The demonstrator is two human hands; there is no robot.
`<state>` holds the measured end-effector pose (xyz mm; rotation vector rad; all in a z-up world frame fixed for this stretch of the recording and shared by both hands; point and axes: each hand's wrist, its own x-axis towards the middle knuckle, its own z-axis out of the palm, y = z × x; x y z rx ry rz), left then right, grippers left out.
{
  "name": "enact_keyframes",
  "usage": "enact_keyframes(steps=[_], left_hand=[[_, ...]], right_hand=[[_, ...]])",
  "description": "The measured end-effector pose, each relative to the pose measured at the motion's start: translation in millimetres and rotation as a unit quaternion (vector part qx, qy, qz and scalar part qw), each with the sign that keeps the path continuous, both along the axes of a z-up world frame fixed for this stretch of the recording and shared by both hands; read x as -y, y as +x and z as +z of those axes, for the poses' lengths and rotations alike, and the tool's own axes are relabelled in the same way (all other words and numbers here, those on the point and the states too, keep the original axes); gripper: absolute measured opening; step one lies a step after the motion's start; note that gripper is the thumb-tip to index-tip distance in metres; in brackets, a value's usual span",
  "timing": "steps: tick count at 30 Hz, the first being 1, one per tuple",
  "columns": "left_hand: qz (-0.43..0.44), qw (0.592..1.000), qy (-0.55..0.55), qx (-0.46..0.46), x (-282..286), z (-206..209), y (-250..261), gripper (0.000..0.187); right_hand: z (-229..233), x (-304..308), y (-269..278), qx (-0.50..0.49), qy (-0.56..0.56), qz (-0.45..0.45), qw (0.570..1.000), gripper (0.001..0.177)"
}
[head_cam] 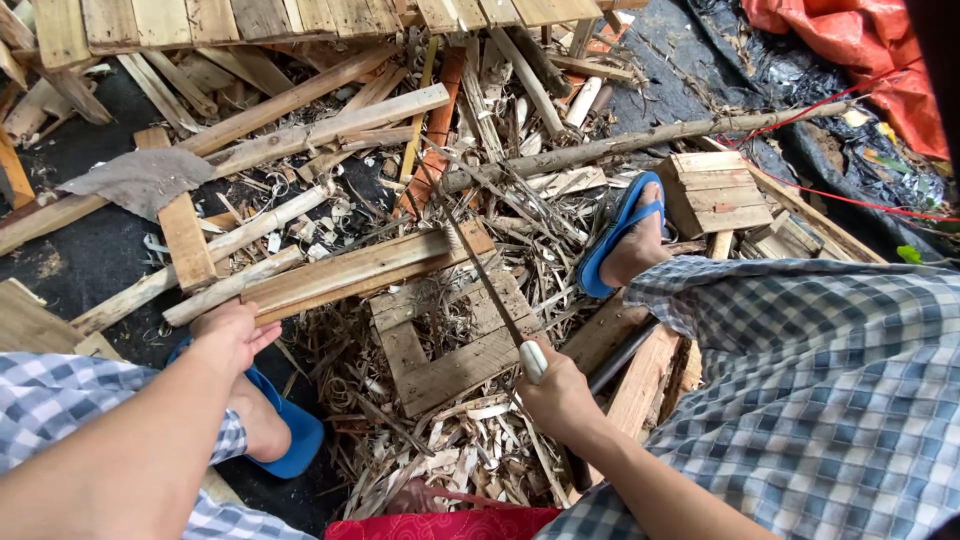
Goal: Shaving a piece of wood using a hand-held blade while sitting on the ground
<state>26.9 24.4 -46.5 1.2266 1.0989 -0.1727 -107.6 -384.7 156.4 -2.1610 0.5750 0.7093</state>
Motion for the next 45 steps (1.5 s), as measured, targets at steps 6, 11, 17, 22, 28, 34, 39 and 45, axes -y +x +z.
enact_keyframes(steps=[6, 11, 17, 22, 28, 34, 39, 45], left_hand=[[-0.016, 1.000, 0.016, 0.004, 6.0, 9.8, -1.6, 0.053], [0.027, 0.999, -0.020, -0.007, 8.1, 11.5, -2.8, 0.053], [0.061, 0.997, -0.047, -0.019, -2.0, -13.9, 12.2, 0.055], [0.072, 0.996, -0.037, -0.028, -4.6, -21.7, 21.5, 0.056], [0.047, 0.997, 0.021, -0.058, -11.1, -30.5, 33.7, 0.057], [-0.085, 0.952, 0.244, -0.166, -14.5, -62.6, 54.6, 0.066], [-0.265, 0.848, 0.414, -0.198, -32.2, -110.3, 66.4, 0.061], [-0.103, 0.906, 0.378, -0.160, 47.0, 44.2, 35.3, 0.070]], right_hand=[[-38.2, 10.7, -2.2, 0.101, 0.056, -0.032, 0.993, 0.029], [-22.4, 6.8, 6.5, 0.076, 0.018, -0.010, 0.997, 0.053], [14.2, -5.3, 3.4, 0.051, 0.011, -0.040, 0.998, 0.058], [9.4, -2.9, 3.5, 0.045, 0.004, -0.031, 0.999, 0.059], [-60.8, 18.6, 7.8, 0.060, 0.025, -0.041, 0.997, 0.052], [-28.3, 6.0, 7.0, 0.048, -0.007, -0.023, 0.999, 0.057], [-48.2, 14.2, 7.8, 0.052, -0.004, -0.016, 0.999, 0.056], [-41.4, 11.9, 6.8, 0.054, 0.014, -0.016, 0.998, 0.060]])
